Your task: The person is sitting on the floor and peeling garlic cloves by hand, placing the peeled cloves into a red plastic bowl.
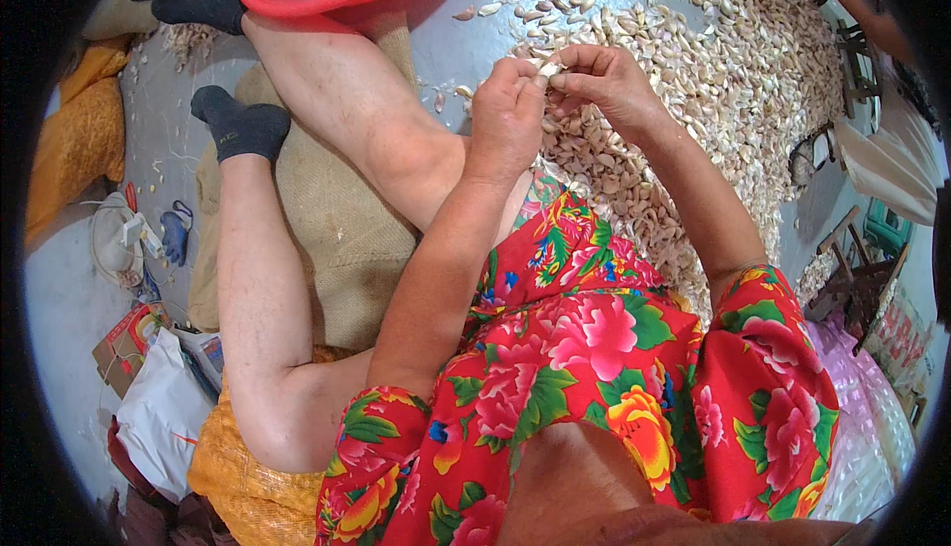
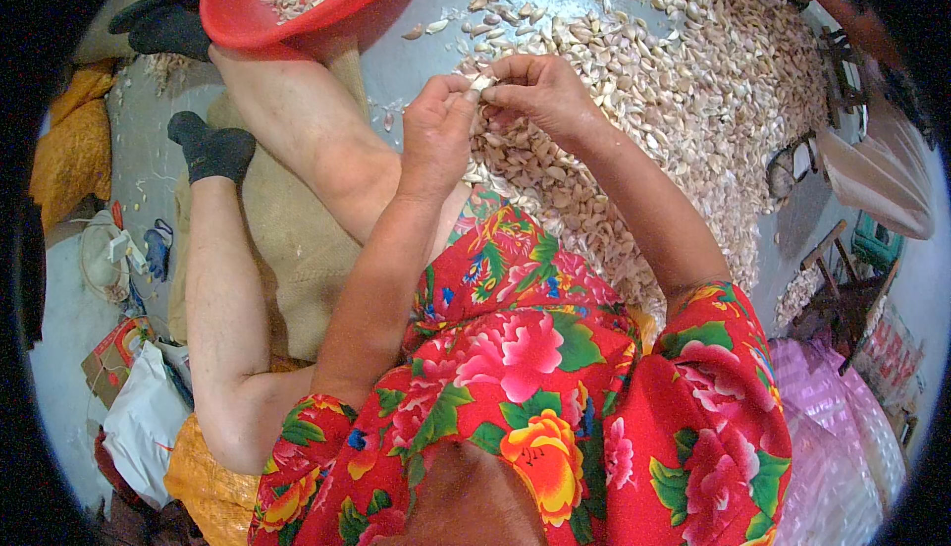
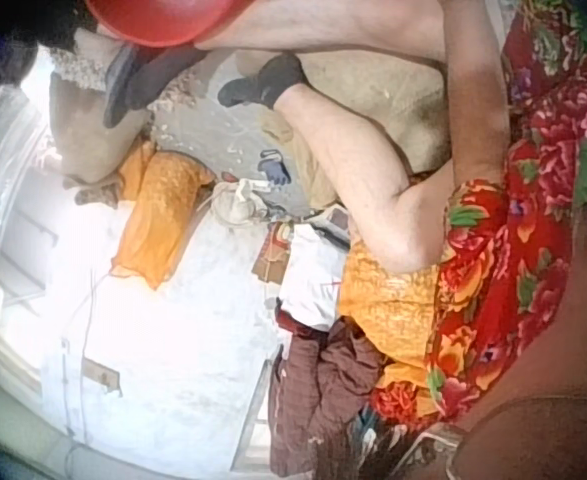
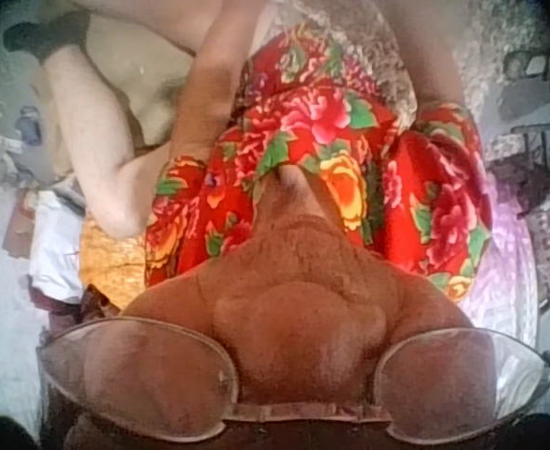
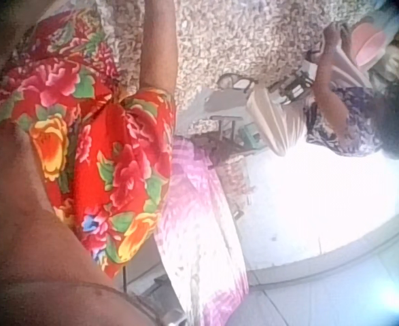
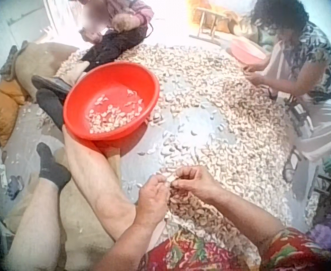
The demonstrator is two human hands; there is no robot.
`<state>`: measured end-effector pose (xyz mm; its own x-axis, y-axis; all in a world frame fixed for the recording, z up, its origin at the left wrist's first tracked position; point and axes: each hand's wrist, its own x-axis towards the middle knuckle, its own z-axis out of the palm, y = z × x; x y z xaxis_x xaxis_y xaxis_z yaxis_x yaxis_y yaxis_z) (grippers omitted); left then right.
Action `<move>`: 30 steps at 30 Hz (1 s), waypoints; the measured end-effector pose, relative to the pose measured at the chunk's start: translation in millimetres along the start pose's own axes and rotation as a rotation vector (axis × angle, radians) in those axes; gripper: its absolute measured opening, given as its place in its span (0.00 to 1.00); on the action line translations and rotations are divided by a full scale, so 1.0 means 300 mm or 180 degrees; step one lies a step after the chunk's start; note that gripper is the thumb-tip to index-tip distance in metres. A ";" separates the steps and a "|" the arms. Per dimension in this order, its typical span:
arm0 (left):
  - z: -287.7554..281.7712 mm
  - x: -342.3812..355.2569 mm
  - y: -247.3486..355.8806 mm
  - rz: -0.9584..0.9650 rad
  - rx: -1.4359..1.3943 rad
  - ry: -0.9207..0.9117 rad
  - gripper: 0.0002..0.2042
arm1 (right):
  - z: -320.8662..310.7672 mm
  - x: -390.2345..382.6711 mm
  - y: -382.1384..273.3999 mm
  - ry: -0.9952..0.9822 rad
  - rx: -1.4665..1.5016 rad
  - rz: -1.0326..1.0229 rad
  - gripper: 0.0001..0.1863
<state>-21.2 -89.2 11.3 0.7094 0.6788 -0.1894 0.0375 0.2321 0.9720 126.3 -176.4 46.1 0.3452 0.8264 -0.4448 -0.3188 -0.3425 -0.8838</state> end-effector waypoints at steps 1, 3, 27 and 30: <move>0.003 -0.003 0.007 -0.0001 0.0101 -0.0046 0.05 | 0.000 -0.005 0.000 0.0047 -0.0005 -0.0020 0.09; -0.002 -0.005 0.010 -0.0023 0.0280 -0.0142 0.05 | 0.009 -0.013 -0.004 0.0127 -0.0014 -0.0068 0.07; 0.001 -0.019 -0.020 -0.0637 -0.0366 -0.0341 0.10 | 0.105 -0.073 -0.048 0.0589 -0.1930 -0.1171 0.19; 0.005 -0.021 -0.008 -0.0127 0.0366 -0.0267 0.10 | 0.101 -0.073 -0.051 0.0485 -0.2400 -0.1539 0.20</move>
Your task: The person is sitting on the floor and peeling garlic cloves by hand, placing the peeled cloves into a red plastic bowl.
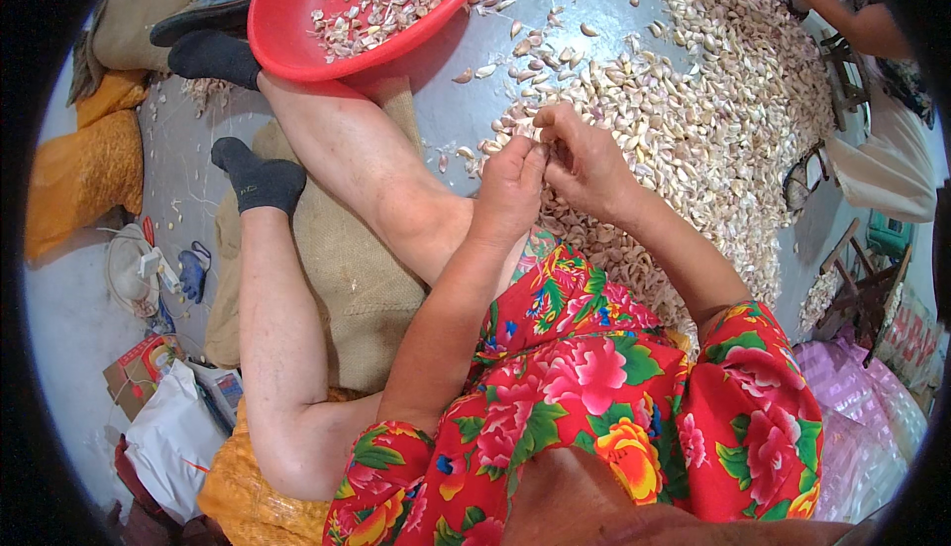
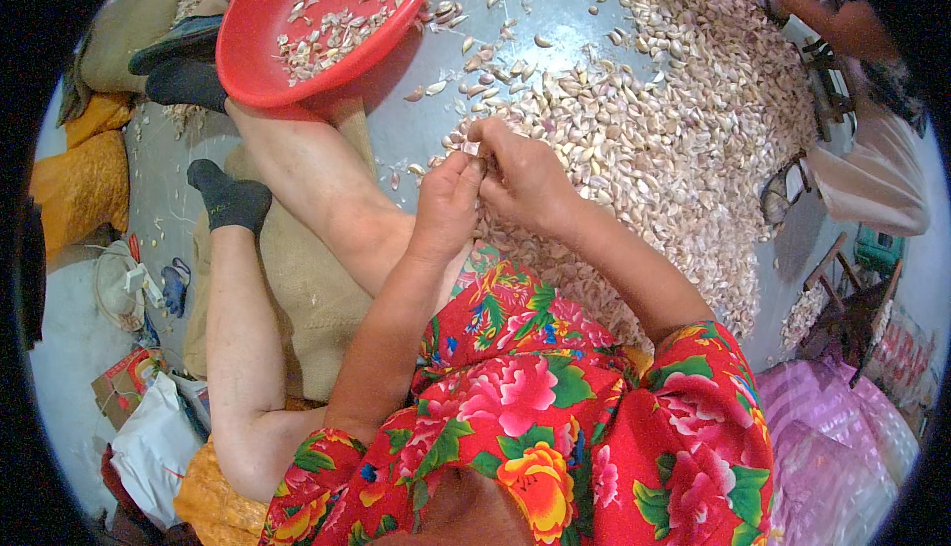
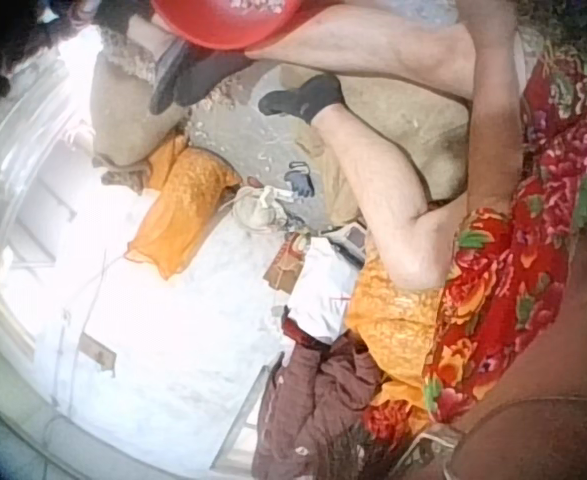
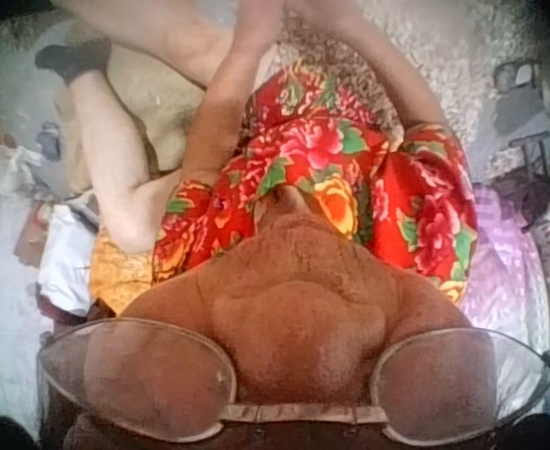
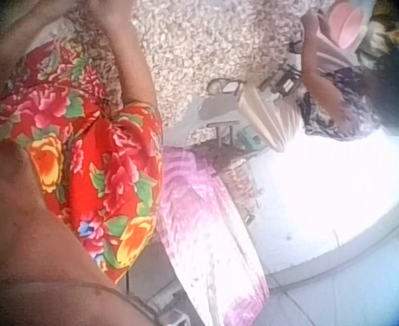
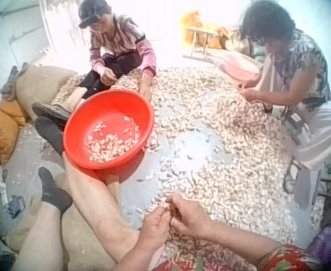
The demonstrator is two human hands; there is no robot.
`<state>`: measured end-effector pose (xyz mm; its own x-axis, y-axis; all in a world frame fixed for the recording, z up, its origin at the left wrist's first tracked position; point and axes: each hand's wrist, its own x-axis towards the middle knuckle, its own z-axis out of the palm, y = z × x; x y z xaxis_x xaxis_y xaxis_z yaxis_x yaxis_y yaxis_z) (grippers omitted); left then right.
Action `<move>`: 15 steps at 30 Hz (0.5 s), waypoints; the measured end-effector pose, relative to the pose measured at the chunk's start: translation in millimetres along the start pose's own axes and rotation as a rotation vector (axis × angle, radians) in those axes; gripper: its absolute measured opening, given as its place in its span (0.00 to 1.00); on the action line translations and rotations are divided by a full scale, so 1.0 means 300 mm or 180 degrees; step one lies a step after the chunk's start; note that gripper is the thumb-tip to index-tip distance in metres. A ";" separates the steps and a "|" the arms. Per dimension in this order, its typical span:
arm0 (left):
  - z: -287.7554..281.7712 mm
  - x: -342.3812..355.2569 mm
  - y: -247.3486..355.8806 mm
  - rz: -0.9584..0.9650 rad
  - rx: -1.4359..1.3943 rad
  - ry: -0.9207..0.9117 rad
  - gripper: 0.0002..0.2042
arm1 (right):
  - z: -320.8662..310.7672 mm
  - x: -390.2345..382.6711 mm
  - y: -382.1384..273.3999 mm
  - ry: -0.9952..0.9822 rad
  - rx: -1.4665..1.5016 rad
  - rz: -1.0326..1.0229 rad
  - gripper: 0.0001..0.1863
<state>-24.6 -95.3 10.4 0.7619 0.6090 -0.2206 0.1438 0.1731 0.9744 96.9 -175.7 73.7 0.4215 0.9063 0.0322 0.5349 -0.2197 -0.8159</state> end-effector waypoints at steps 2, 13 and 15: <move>0.001 -0.001 0.013 0.0239 0.0329 0.0146 0.10 | 0.010 0.004 0.008 -0.0037 -0.0390 -0.0457 0.20; 0.001 0.020 0.021 0.0146 0.0876 0.0000 0.08 | 0.006 0.024 0.033 -0.0161 -0.1312 -0.0519 0.15; 0.011 0.005 -0.008 -0.0267 0.0442 -0.0254 0.08 | -0.011 0.069 0.153 0.0024 -0.1704 -0.0030 0.08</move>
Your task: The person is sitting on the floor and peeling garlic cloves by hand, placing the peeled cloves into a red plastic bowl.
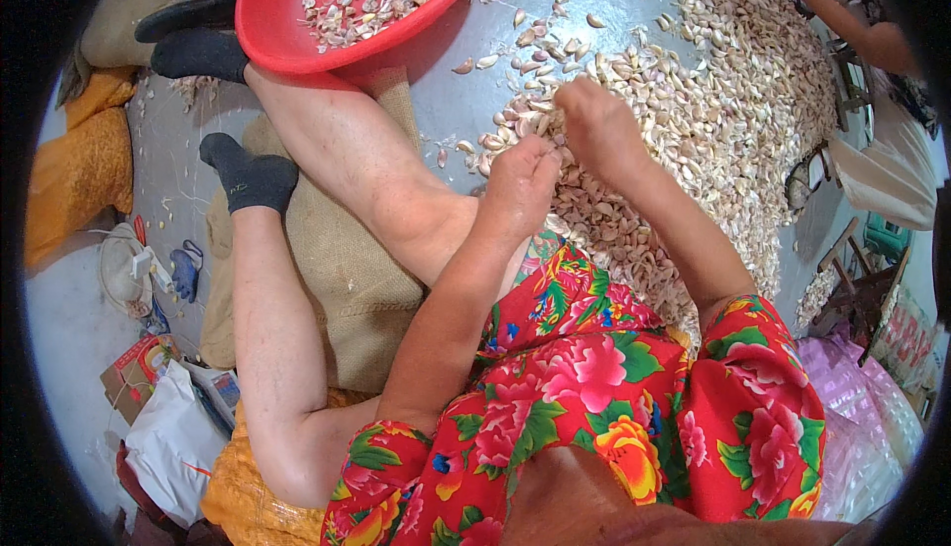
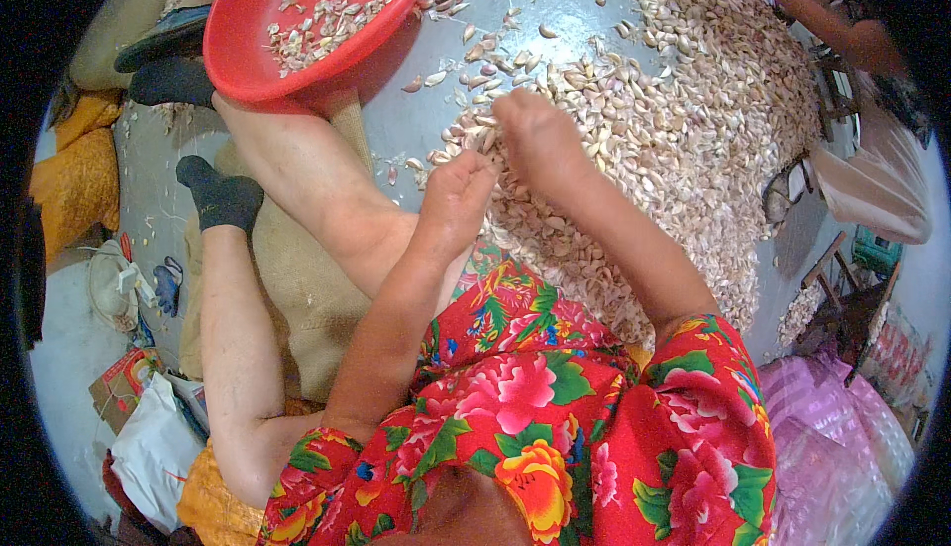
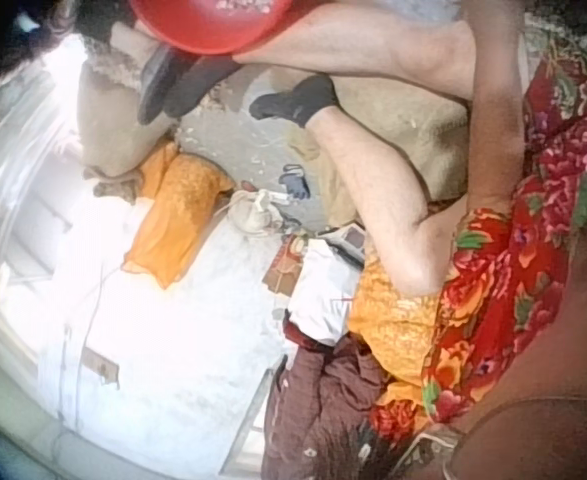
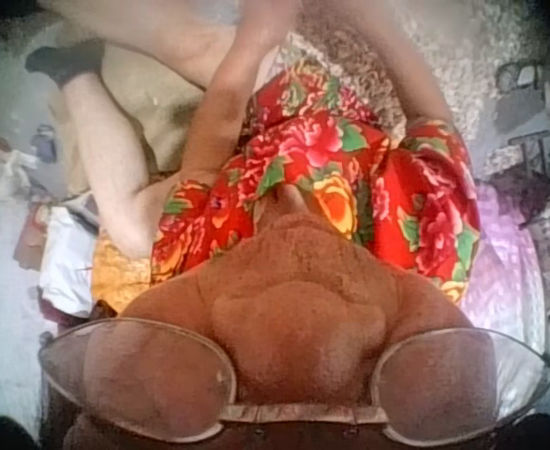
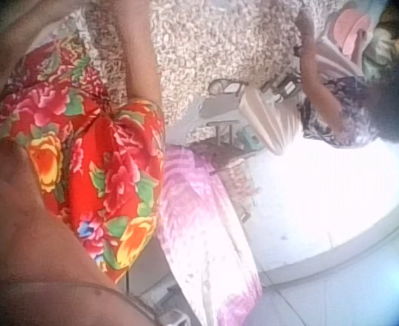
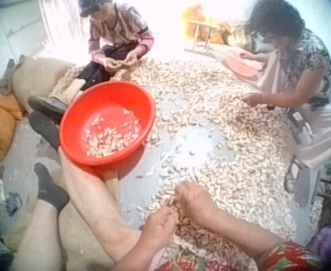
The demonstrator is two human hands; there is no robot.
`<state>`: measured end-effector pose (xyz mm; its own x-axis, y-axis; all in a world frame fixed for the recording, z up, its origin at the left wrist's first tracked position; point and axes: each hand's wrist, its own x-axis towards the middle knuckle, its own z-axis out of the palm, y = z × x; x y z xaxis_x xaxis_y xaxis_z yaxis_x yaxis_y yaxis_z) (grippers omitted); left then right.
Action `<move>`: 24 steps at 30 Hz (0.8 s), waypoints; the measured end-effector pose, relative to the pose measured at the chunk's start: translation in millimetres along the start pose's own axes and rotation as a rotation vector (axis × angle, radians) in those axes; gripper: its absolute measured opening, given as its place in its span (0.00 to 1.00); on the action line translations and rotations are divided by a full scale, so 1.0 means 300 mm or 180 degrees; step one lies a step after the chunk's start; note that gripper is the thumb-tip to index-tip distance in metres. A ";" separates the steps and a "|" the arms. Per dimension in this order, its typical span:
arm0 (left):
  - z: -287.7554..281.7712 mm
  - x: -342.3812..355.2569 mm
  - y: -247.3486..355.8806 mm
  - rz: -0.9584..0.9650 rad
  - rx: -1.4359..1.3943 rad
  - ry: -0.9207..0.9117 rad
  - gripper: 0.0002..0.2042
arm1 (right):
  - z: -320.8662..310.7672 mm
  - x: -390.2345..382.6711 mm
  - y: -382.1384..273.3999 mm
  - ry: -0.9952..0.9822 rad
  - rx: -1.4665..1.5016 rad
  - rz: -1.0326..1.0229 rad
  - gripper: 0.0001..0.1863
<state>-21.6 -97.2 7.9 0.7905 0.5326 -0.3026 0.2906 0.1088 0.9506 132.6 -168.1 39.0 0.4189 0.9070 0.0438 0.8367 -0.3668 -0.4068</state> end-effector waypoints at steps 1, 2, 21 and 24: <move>-0.004 -0.006 -0.010 -0.0191 -0.0207 -0.0121 0.08 | -0.005 0.035 0.037 0.0062 -0.0289 -0.0002 0.06; -0.006 -0.004 -0.008 -0.0211 -0.0283 -0.0047 0.08 | -0.012 0.066 0.070 0.0122 -0.0593 0.0006 0.05; -0.007 0.036 0.019 0.0055 -0.1157 0.0460 0.05 | 0.004 0.106 0.111 -0.0827 0.3723 0.1424 0.10; -0.015 0.029 0.018 0.0242 -0.1089 0.0185 0.06 | -0.008 0.026 0.062 -0.0855 0.3916 0.1410 0.09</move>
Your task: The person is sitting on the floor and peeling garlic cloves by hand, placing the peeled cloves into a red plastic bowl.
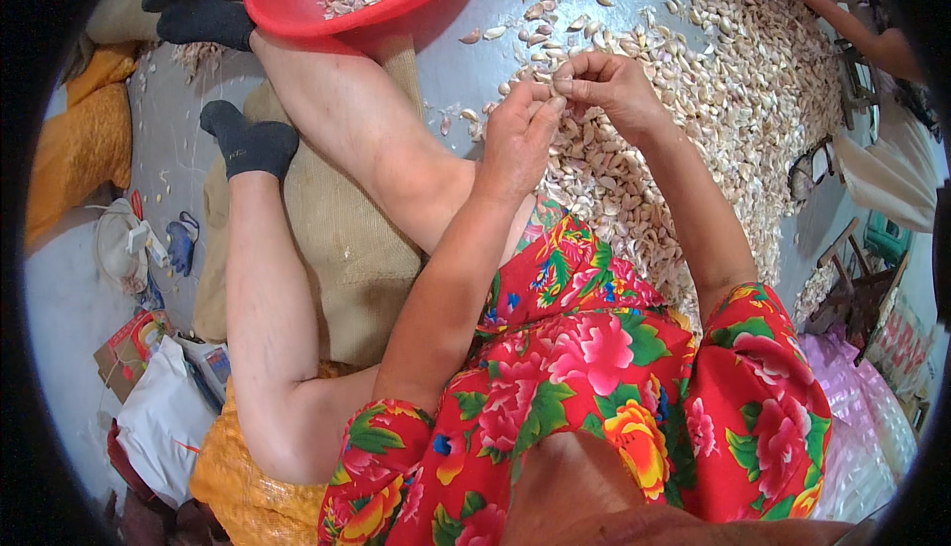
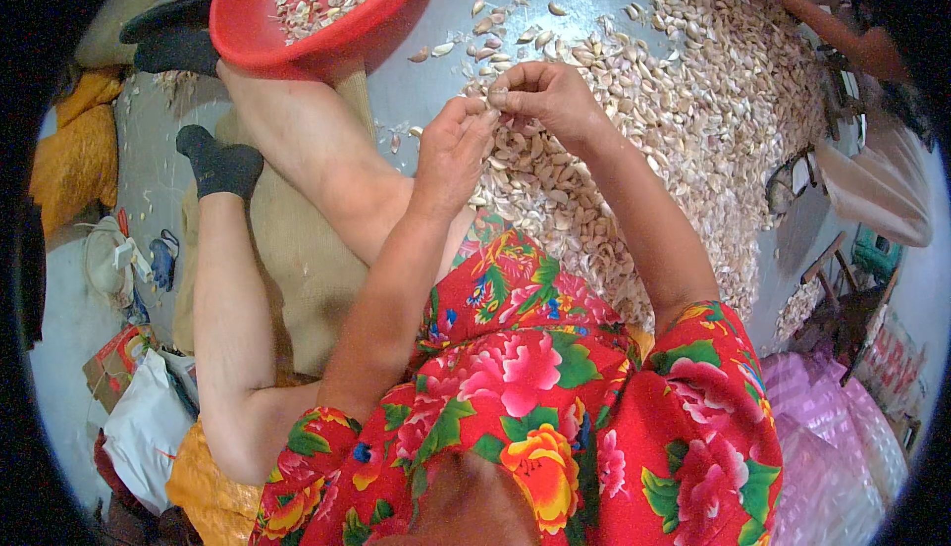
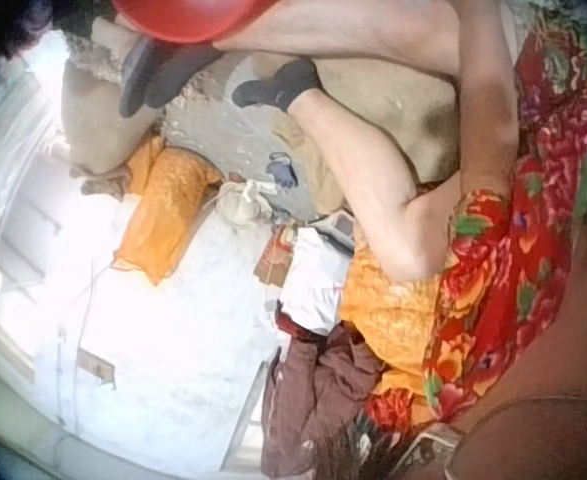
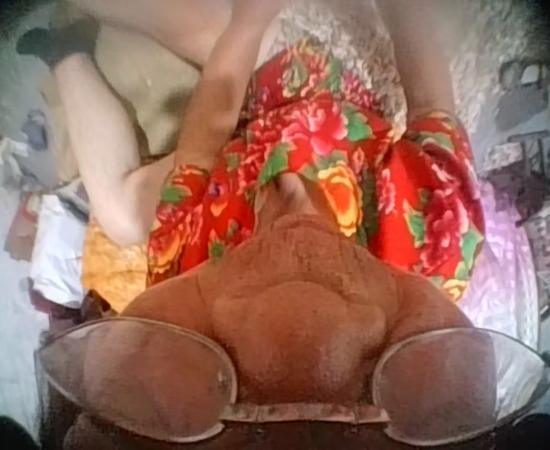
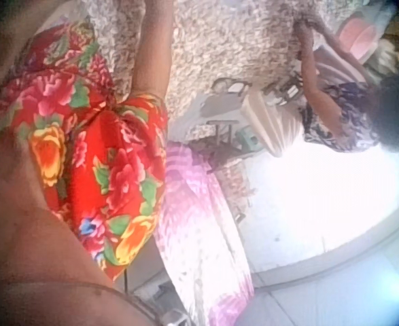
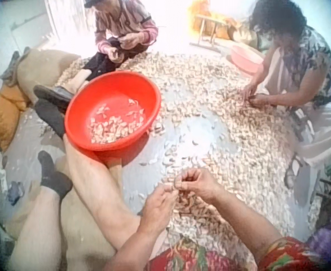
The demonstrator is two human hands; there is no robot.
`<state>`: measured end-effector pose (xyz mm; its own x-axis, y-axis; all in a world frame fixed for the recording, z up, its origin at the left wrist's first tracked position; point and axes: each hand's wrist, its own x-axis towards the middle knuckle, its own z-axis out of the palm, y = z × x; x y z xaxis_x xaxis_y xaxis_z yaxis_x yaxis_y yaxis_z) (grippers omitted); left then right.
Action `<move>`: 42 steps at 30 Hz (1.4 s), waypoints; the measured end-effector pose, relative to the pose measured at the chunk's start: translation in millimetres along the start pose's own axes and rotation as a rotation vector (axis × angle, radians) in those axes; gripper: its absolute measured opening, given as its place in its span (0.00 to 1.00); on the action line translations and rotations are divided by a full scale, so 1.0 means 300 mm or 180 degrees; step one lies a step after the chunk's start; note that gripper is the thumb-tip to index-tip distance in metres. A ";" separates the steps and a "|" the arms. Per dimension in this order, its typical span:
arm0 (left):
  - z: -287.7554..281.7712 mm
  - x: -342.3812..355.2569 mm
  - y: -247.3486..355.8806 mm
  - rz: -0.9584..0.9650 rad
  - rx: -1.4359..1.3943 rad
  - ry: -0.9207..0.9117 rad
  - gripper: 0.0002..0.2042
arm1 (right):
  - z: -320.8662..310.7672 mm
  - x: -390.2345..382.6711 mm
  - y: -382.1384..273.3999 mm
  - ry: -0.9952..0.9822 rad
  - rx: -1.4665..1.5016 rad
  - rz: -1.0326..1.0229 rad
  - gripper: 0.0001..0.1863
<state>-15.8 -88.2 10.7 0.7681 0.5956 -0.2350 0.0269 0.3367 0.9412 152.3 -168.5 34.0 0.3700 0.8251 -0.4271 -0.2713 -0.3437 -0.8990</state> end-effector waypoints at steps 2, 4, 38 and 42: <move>0.002 -0.008 0.010 -0.0027 -0.0102 -0.0136 0.07 | 0.031 -0.037 0.008 0.0112 -0.0072 -0.0209 0.08; 0.002 -0.017 0.046 -0.0556 -0.0735 -0.0326 0.07 | 0.038 -0.062 0.015 0.0190 -0.0141 -0.0293 0.07; 0.011 -0.005 0.066 -0.1689 -0.1331 0.0642 0.22 | 0.225 -0.134 -0.026 0.0651 -0.2718 -0.2312 0.05; -0.014 0.003 0.086 -0.1675 -0.1545 0.0892 0.24 | 0.153 -0.016 -0.032 -0.0288 -0.1981 -0.2305 0.05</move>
<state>-17.1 -75.8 33.9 0.5392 0.4090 -0.7362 0.0106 0.8708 0.4916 112.3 -148.5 49.1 0.1856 0.9534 0.2380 0.5265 0.1080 -0.8433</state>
